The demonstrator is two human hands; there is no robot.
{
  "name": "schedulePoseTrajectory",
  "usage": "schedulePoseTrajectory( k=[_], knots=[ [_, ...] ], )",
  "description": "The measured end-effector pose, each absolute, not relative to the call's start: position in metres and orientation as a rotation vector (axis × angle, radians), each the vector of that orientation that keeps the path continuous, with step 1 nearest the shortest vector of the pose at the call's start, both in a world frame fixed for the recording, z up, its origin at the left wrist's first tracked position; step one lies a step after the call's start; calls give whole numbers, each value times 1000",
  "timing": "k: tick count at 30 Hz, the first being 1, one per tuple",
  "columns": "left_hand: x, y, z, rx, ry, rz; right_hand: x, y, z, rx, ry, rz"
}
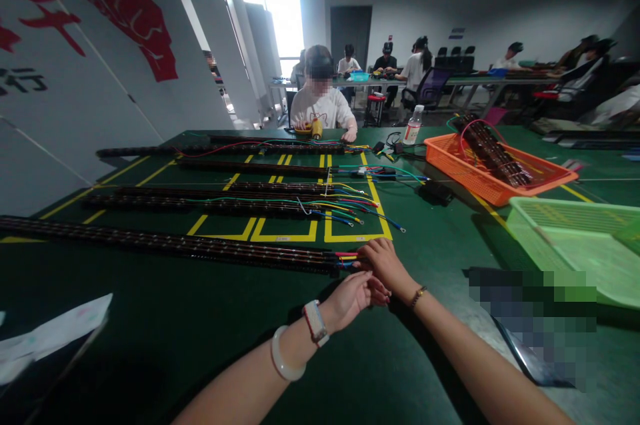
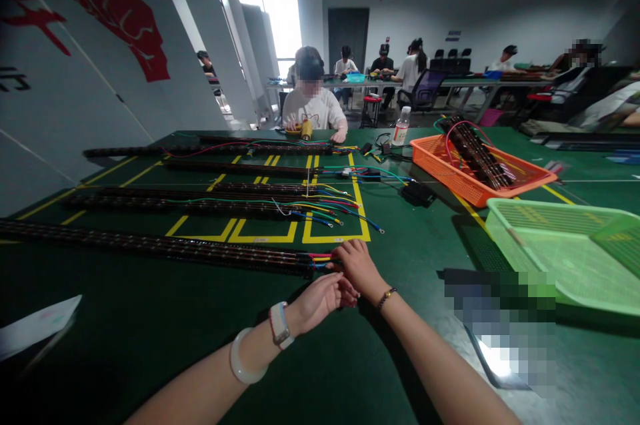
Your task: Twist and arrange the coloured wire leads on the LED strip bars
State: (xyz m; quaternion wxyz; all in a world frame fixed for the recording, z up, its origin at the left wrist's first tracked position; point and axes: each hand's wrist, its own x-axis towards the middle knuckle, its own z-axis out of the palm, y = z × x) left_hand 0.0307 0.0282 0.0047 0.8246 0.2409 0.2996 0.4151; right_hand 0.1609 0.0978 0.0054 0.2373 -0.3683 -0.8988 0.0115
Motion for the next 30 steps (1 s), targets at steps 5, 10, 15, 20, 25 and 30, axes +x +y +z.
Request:
schedulePoseTrajectory(
  k=[5,10,15,20,25,30],
  knots=[
    [31,31,10,490,646,723,163,95,13,-908,-2442,-89],
    [36,28,7,485,693,847,166,93,15,-781,-2479,-208],
    [39,23,6,353,618,1079,167,92,12,-688,-2493,-240],
    [37,25,11,166,585,1152,166,87,6,-654,-2509,-270],
    [38,25,13,127,619,1210,168,85,4,-586,-2592,-277],
    [38,25,10,188,632,1181,170,84,8,-607,-2612,-211]
  ],
)
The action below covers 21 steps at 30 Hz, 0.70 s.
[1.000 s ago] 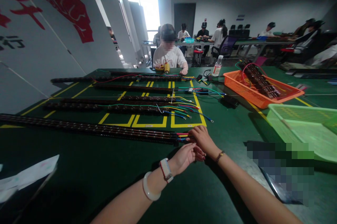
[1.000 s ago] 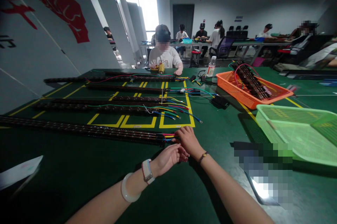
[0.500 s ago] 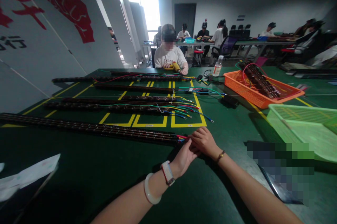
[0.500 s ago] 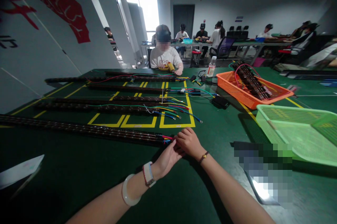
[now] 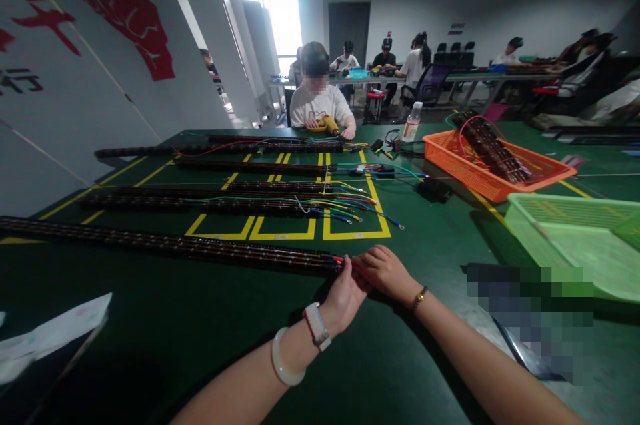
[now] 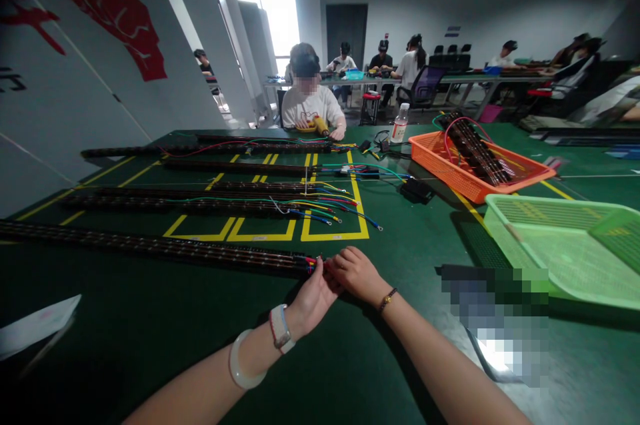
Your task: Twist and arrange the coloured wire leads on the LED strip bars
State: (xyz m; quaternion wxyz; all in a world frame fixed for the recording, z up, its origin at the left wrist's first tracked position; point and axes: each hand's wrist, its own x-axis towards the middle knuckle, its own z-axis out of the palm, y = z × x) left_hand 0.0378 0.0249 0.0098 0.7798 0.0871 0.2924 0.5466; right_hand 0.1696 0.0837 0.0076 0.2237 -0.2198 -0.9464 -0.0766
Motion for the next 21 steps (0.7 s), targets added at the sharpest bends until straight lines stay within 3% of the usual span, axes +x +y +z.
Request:
schedulePoseTrajectory(
  k=[10,21],
  knots=[
    [37,26,6,277,624,1131,184,85,14,-760,-2481,-123],
    [35,27,7,299,626,1065,197,95,11,-736,-2600,-236]
  ],
)
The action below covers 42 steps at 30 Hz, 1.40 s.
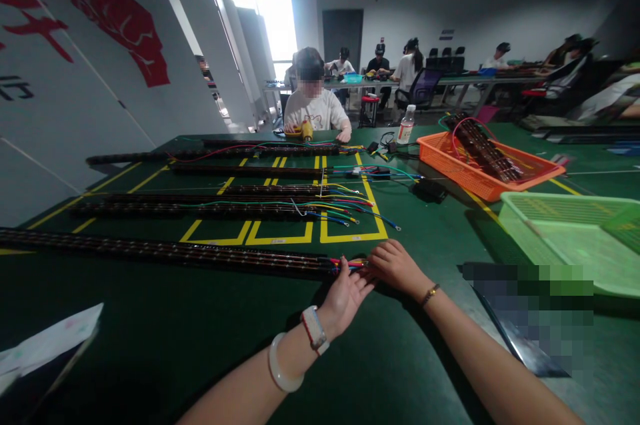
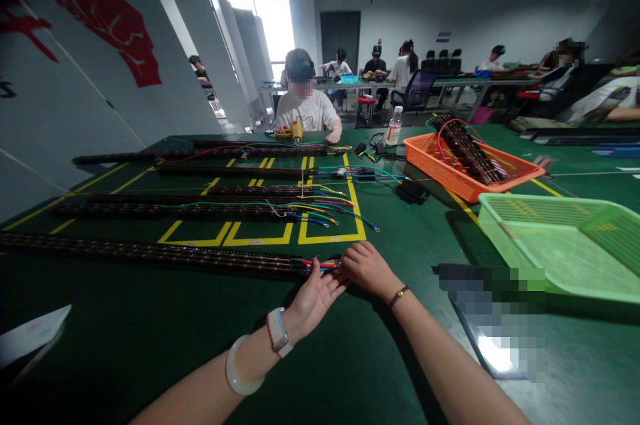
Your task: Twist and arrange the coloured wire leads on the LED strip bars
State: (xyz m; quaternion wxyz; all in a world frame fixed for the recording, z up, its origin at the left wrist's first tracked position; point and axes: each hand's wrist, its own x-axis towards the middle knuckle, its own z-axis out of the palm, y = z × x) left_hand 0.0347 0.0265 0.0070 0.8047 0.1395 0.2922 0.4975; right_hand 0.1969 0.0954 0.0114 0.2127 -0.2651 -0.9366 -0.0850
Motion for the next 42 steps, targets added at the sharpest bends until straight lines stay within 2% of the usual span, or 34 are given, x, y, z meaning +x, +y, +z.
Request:
schedulePoseTrajectory(
  k=[7,16,20,32,38,42],
  knots=[
    [35,26,8,304,634,1063,192,93,13,-785,-2522,-3],
    [34,26,4,324,598,1069,181,105,6,-964,-2100,930],
    [35,26,3,298,638,1110,177,117,1,-976,-1921,1171],
    [30,36,0,295,576,1097,146,177,13,-1012,-2004,997],
    [30,37,-1,313,591,1072,165,157,7,-1063,-2126,963],
    [30,36,-1,304,606,1066,185,137,8,-1089,-2235,809]
  ],
)
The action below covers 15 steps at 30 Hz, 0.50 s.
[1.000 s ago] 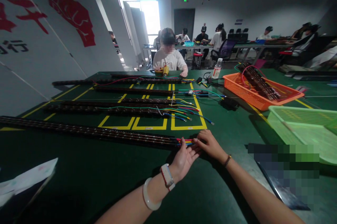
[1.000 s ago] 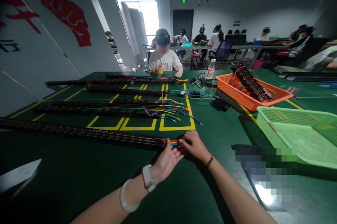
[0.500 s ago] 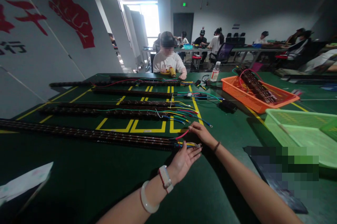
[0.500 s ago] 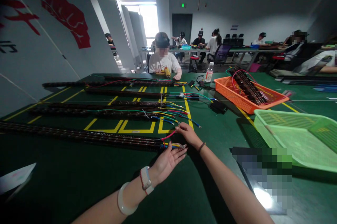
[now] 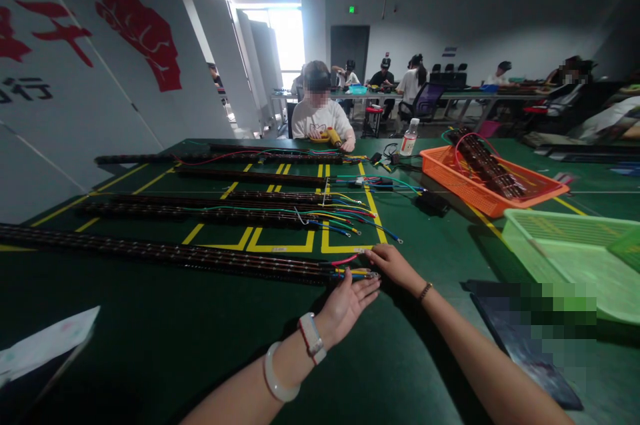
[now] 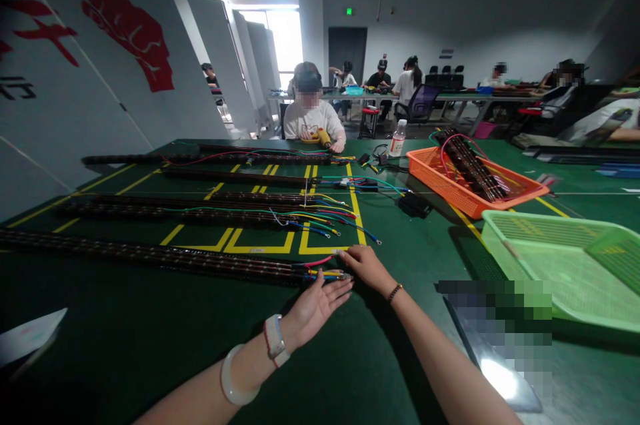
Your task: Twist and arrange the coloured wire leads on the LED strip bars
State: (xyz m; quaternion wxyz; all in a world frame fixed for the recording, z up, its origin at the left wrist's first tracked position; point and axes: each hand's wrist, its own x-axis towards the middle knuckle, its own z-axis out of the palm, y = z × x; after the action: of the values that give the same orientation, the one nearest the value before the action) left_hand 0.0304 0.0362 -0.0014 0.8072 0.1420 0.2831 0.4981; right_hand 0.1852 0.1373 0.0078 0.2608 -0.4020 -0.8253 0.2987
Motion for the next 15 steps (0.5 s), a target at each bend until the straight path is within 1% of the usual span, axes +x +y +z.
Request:
schedulePoseTrajectory(
  k=[5,8,11,15],
  knots=[
    [30,35,-1,309,613,1073,197,121,16,-902,-2397,741],
    [31,35,1,327,634,1080,195,117,16,-867,-2423,731],
    [32,33,4,349,682,1100,192,117,13,-925,-2365,778],
    [33,32,8,371,717,1120,187,121,8,-1107,-2221,827]
  ],
)
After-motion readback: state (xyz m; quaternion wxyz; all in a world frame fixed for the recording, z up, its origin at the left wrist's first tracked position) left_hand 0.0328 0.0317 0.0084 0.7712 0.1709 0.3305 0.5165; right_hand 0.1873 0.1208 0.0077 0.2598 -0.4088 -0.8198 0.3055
